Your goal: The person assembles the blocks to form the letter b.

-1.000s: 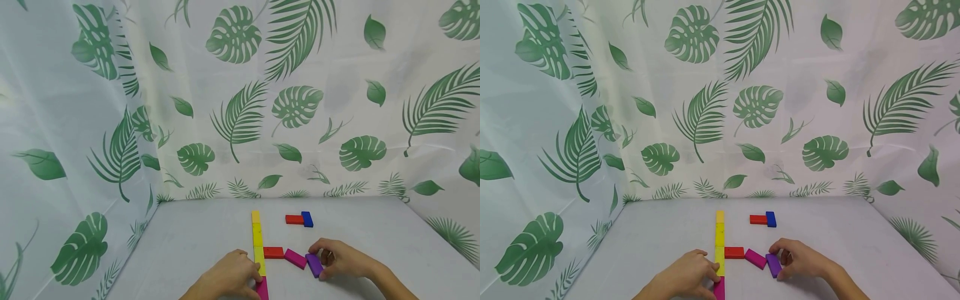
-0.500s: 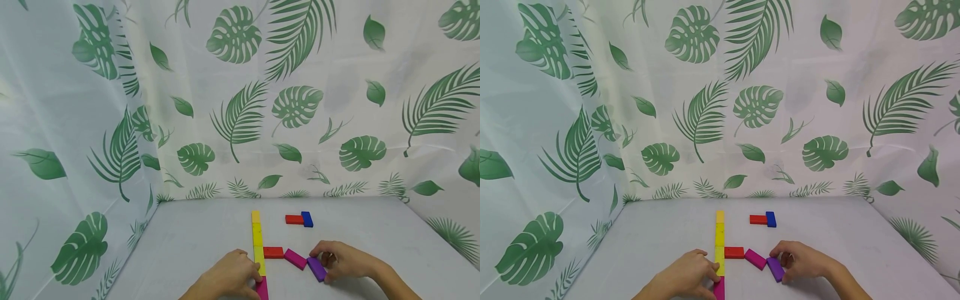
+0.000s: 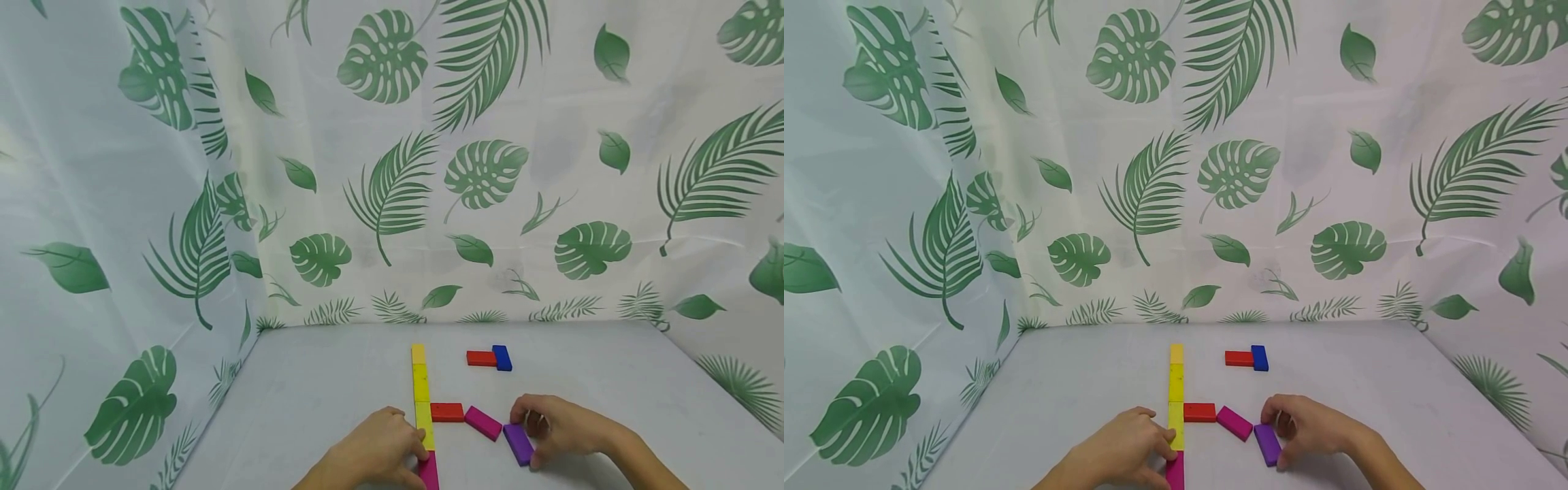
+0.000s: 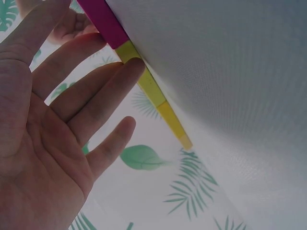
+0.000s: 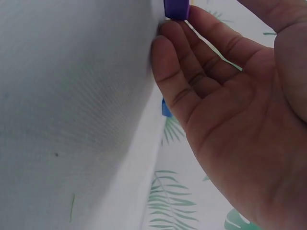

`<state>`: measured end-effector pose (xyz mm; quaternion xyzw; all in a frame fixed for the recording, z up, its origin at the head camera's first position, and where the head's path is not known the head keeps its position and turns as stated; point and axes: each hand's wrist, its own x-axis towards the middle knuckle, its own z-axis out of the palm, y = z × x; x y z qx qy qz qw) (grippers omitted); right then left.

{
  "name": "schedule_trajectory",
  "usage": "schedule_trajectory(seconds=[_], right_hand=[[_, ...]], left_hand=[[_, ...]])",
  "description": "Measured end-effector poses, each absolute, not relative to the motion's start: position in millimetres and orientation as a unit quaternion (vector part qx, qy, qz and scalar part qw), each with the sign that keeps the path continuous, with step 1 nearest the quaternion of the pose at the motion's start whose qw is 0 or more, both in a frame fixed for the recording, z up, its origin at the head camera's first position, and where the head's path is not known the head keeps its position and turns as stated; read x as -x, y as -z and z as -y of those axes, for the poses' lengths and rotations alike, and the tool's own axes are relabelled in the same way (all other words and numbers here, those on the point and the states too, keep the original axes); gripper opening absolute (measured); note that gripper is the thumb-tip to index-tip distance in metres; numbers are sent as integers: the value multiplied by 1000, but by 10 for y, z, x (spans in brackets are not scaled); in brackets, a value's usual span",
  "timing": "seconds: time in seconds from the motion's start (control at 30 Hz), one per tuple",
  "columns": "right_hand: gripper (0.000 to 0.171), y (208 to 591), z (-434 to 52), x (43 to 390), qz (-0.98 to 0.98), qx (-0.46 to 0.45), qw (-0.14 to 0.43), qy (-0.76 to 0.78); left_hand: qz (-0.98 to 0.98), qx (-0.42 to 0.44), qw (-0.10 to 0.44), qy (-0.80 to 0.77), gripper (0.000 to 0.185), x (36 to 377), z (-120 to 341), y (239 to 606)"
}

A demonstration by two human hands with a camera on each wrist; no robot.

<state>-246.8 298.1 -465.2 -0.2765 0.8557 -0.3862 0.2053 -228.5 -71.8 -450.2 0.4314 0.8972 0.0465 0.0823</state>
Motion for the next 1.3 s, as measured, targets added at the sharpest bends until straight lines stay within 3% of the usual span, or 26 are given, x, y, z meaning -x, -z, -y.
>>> schedule_trajectory(seconds=[0.47, 1.3], right_hand=[[50, 4622, -2924, 2444, -852, 264, 249, 377], [48, 4627, -2837, 2437, -850, 271, 252, 374]], left_hand=[[-899, -426, 88, -52, 36, 2296, 713, 4514], [-902, -419, 91, -52, 36, 2294, 706, 4503]])
